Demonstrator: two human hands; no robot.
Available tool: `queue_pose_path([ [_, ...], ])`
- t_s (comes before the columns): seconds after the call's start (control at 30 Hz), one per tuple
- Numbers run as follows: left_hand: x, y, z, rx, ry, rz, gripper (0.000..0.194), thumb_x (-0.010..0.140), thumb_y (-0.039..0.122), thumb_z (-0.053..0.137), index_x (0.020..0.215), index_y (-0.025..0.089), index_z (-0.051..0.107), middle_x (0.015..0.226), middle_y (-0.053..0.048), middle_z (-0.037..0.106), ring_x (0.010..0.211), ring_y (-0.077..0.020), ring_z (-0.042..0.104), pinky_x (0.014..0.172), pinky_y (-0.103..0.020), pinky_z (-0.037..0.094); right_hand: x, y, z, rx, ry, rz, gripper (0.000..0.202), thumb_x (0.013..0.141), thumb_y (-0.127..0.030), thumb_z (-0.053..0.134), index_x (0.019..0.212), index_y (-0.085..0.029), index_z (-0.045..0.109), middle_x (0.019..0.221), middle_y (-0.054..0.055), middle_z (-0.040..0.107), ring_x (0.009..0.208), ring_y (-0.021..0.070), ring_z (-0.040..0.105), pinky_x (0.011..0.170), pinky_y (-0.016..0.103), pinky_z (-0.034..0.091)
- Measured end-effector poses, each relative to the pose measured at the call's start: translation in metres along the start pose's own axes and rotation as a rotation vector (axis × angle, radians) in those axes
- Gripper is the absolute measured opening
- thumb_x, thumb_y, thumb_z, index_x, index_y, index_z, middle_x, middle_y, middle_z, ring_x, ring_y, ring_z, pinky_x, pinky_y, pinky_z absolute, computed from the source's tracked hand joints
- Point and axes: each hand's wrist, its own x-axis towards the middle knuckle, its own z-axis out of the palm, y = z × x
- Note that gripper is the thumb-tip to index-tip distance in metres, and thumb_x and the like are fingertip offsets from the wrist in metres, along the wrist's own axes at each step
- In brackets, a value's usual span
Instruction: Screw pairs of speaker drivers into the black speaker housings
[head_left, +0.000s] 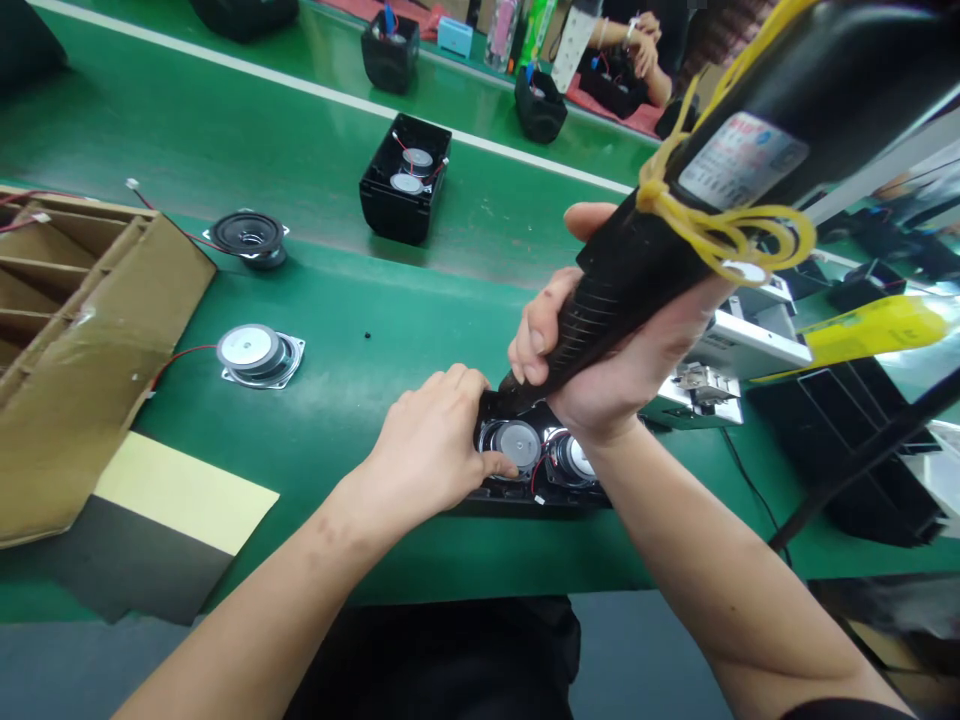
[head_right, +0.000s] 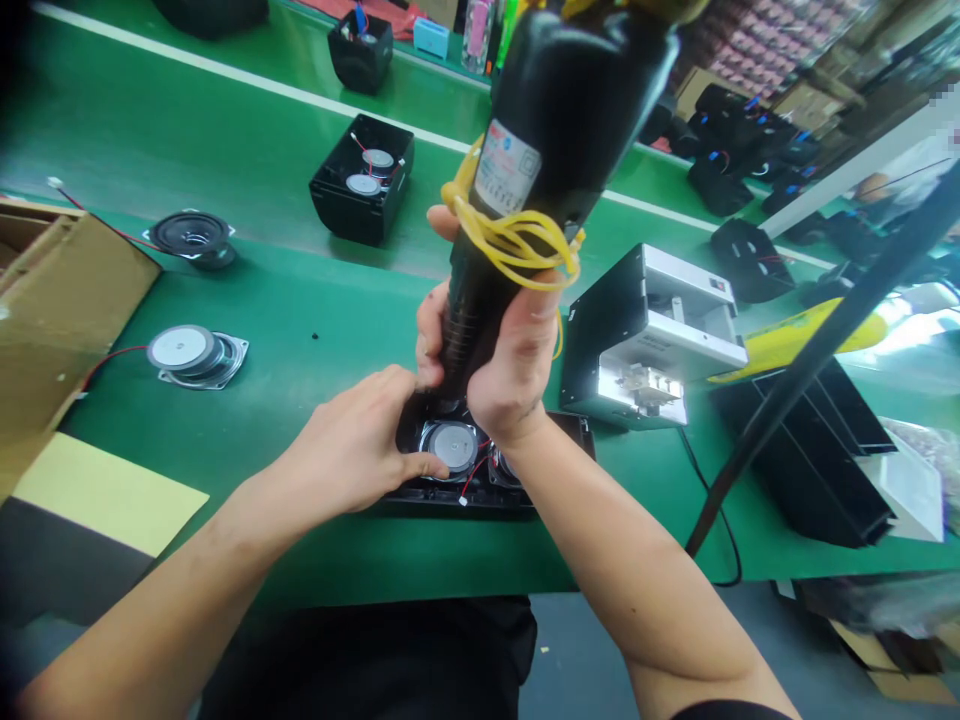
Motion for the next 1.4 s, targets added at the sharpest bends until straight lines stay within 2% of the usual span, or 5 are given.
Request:
queue_pose_path([
  [0.4,-0.021,-0.022,-0.003,-0.265,0.236,0.136,0.044,0.098,0.037,0.076,0.136,0.030,0.057,0.150,-0.006,0.059,0.138,-0.0265,0.059,0.114,-0.045,0.052,0.001,-0.041,0.004,-0.016,0.036,0.108,0.064,0.080,-0.086,0.076,0.109,-0.030,0.064,0.053,-0.008,0.059,0.035,0.0144,0.045,0.035,0.028,0.036],
  [0.53,-0.031,-0.014,-0.004,-0.075,0.366,0.116,0.010,0.103,0.031,0.065,0.110,0.026,0.070,0.145,-0.009,0.065,0.137,-0.0300,0.061,0.105,-0.049,0.057,-0.009,-0.023,-0.001,0.008,-0.023,0.103,0.060,0.084,-0.080,0.077,0.115,-0.030,0.069,0.059,-0.008,0.062,0.036,0.0152,0.046,0.035,0.029,0.037],
  [0.9,-0.021,0.026,0.013,0.372,0.308,-0.003,0.026,0.102,0.027,0.061,0.091,0.021,0.083,0.162,-0.015,0.060,0.151,-0.0432,0.052,0.107,-0.066,0.055,-0.005,-0.081,-0.010,0.123,0.125,-0.031,0.057,0.077,-0.077,0.086,0.105,-0.030,0.069,0.054,-0.008,0.061,0.035,0.0135,0.046,0.034,0.026,0.042],
  [1.1,-0.037,0.033,0.005,0.259,0.616,0.189,0.018,0.101,0.020,0.065,0.111,0.019,0.080,0.155,-0.020,0.062,0.145,-0.0418,0.055,0.104,-0.063,0.057,-0.013,-0.094,-0.020,0.263,0.144,-0.086,0.047,0.085,-0.068,0.083,0.108,-0.029,0.074,0.055,-0.008,0.060,0.036,0.0116,0.046,0.036,0.023,0.043],
  [1.4,-0.038,0.030,0.014,0.171,0.698,0.414,0.012,0.101,0.013,0.069,0.102,0.023,0.076,0.145,-0.012,0.070,0.137,-0.0364,0.060,0.106,-0.060,0.051,-0.021,-0.106,-0.021,0.320,0.105,-0.084,0.045,0.091,-0.070,0.077,0.109,-0.028,0.075,0.057,-0.006,0.061,0.037,0.0116,0.047,0.037,0.024,0.045],
])
